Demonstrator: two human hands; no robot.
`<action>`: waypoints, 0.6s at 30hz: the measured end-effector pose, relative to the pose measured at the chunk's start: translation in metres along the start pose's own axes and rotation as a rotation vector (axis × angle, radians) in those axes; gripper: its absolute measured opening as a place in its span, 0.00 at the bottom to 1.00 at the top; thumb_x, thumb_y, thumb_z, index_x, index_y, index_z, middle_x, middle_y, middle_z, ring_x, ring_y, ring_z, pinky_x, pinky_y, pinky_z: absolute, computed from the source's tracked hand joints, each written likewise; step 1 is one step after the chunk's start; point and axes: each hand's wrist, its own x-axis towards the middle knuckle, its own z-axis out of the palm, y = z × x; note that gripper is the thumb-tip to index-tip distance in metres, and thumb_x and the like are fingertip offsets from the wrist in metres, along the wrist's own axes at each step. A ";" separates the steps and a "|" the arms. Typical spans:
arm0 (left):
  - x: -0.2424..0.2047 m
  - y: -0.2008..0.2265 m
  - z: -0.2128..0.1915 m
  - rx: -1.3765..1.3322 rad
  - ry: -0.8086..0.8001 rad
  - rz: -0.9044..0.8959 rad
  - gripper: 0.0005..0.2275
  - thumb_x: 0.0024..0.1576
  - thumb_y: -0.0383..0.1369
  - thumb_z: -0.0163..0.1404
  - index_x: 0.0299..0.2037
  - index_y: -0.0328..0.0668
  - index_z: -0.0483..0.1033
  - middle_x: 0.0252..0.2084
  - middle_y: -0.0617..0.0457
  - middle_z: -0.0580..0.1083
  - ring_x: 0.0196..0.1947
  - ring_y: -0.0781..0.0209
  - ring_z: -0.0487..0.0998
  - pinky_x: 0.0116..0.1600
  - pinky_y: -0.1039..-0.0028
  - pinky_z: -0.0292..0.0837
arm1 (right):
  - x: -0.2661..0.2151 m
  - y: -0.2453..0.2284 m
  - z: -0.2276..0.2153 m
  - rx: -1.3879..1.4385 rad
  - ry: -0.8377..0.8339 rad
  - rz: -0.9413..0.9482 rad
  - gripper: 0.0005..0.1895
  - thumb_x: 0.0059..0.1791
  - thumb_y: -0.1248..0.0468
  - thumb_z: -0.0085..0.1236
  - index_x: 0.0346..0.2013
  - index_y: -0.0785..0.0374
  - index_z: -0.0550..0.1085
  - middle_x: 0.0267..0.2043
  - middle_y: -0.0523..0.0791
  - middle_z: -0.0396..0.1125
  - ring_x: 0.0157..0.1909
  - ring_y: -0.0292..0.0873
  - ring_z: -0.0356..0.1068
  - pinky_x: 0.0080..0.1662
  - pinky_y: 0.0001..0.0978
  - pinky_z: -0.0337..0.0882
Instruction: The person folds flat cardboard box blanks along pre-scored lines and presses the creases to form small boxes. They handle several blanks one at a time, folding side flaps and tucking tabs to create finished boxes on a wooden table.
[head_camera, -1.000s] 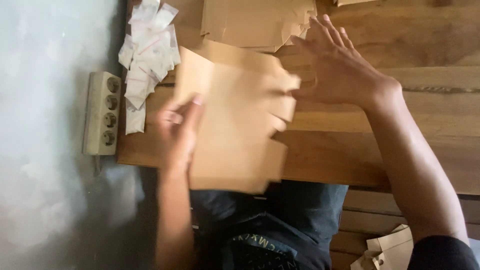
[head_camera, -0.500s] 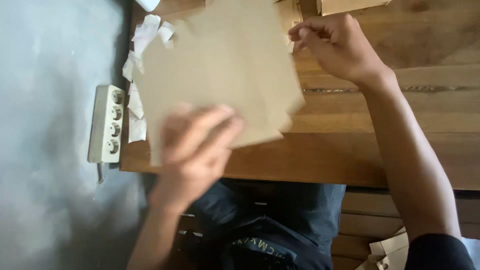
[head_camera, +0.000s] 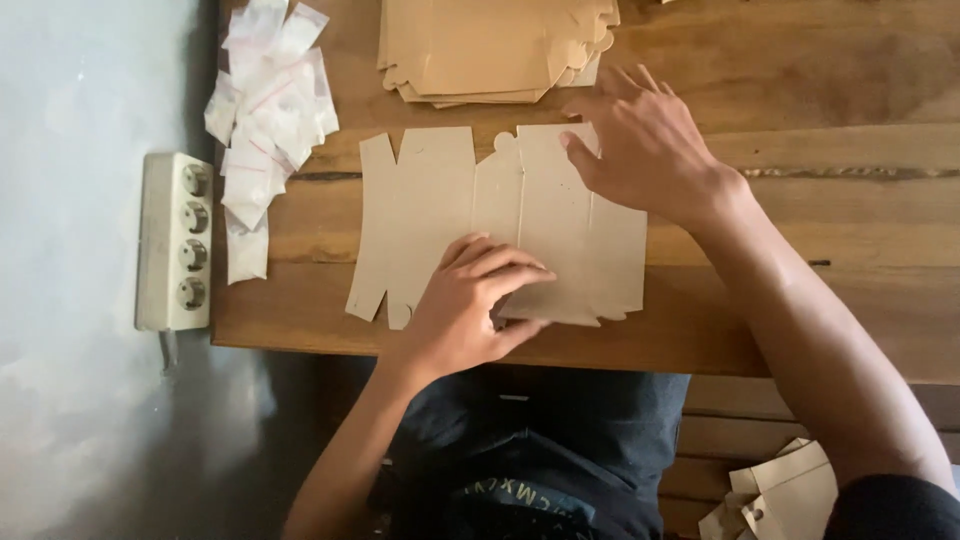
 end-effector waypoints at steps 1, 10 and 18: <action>0.001 -0.002 -0.001 -0.008 0.000 -0.004 0.17 0.56 0.41 0.60 0.53 0.45 0.79 0.51 0.56 0.77 0.52 0.56 0.76 0.71 0.56 0.56 | 0.000 -0.002 -0.003 0.000 -0.009 0.000 0.19 0.56 0.55 0.52 0.54 0.65 0.76 0.53 0.58 0.66 0.56 0.64 0.66 0.59 0.56 0.64; 0.013 -0.011 0.002 -0.047 0.193 0.055 0.16 0.60 0.39 0.60 0.53 0.41 0.75 0.51 0.52 0.75 0.51 0.54 0.76 0.59 0.62 0.70 | -0.001 -0.021 -0.046 0.409 -0.051 -0.084 0.02 0.51 0.67 0.62 0.38 0.59 0.77 0.35 0.44 0.76 0.36 0.41 0.76 0.36 0.36 0.72; 0.047 -0.012 -0.034 -0.214 -0.054 0.178 0.21 0.66 0.48 0.38 0.51 0.42 0.77 0.55 0.49 0.77 0.58 0.54 0.74 0.69 0.53 0.60 | -0.005 0.009 -0.042 0.227 0.085 -0.074 0.06 0.60 0.66 0.57 0.47 0.64 0.79 0.42 0.48 0.76 0.40 0.46 0.75 0.39 0.40 0.72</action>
